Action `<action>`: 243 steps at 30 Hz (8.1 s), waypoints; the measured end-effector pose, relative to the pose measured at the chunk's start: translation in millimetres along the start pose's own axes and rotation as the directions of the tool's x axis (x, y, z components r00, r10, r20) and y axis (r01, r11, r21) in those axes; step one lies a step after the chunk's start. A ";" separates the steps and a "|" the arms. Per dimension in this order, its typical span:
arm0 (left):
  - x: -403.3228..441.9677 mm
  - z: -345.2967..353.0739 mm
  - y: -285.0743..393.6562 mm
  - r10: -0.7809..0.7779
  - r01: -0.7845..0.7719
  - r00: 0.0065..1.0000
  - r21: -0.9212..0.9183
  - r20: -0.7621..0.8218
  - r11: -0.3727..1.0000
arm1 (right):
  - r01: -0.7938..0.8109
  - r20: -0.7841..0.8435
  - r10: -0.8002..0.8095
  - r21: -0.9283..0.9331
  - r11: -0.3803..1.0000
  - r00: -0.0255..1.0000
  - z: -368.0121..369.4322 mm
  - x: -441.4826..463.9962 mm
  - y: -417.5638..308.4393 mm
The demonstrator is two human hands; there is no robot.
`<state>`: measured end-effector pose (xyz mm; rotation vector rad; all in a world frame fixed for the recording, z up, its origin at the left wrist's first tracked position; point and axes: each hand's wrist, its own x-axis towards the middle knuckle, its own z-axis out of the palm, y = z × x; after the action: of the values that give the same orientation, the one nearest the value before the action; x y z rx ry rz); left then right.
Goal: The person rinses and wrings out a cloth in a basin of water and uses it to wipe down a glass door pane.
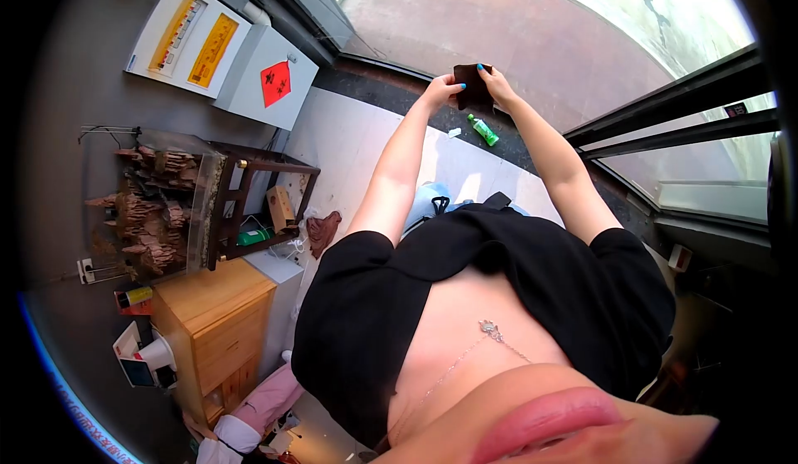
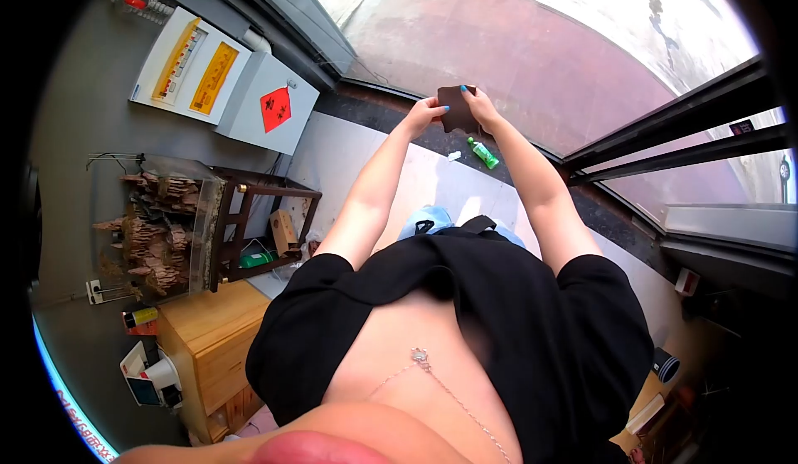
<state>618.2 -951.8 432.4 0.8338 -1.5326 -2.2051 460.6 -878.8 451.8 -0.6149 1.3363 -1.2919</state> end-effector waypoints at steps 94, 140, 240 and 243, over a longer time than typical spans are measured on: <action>404.4 -368.8 -164.8 0.755 -0.154 0.243 0.792 0.609 -0.590 | -0.292 0.393 -0.890 -0.845 -0.448 0.230 4.9 374.6 146.8; 382.2 -358.3 -160.4 0.806 -0.294 0.281 0.846 0.521 -0.444 | -0.024 0.632 -0.723 -0.748 -0.663 0.280 2.7 404.8 159.6; 365.2 -446.0 -169.9 0.793 -0.129 0.511 0.942 0.332 -0.311 | -0.294 0.699 -0.460 -0.353 -0.888 0.547 12.5 434.5 193.2; 364.1 -462.4 -173.6 0.597 -0.166 0.560 0.784 0.574 -0.598 | -0.316 0.732 -0.437 -0.310 -0.897 0.523 8.5 440.1 193.3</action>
<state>637.4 -1435.2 55.0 0.3203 -2.5283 0.5419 423.2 -1229.4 125.0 1.4976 -1.2361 -0.3650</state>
